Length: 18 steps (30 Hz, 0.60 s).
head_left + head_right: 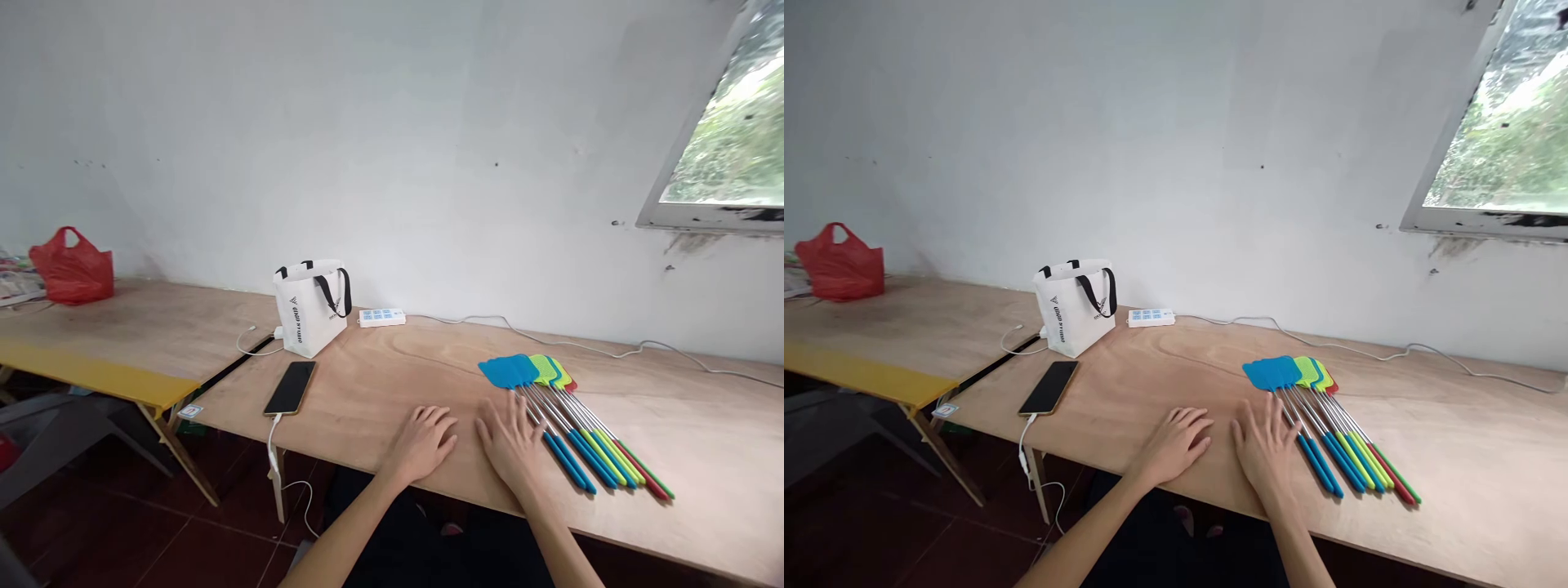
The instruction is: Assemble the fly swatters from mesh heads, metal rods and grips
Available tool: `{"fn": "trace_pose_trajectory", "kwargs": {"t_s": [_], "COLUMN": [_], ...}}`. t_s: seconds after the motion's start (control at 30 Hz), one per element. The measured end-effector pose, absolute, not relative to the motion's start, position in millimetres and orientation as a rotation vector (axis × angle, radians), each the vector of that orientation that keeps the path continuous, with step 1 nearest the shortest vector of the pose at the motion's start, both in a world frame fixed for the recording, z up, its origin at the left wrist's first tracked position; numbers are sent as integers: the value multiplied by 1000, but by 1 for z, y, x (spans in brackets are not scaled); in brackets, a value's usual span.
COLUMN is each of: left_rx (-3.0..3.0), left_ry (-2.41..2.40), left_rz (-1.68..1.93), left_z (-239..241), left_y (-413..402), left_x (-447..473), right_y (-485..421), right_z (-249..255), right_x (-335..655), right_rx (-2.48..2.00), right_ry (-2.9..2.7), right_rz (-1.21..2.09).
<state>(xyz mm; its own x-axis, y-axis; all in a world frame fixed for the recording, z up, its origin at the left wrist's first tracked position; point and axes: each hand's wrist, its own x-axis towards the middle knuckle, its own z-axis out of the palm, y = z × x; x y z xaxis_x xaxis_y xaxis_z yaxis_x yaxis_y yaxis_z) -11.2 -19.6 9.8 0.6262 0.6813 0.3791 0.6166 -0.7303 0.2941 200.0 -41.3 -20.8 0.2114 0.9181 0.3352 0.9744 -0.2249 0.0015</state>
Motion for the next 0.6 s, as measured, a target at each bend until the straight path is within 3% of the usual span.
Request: {"fn": "trace_pose_trajectory", "kwargs": {"t_s": [0.2,0.43,0.6], "left_rx": [2690,2683,2699], "left_ry": [1081,1079,1079], "left_rz": [723,722,744], "left_z": [10,13,10], "left_y": [-21,-22,-20], "left_x": [-11,-10,-10], "right_y": [-44,-42,-41], "right_z": [-21,-31,-24], "right_x": [239,247,247], "right_rx": [-2539,-2238,-1879], "right_ry": [-1664,-1841,-1945], "right_rz": [-368,-458,-214]}}
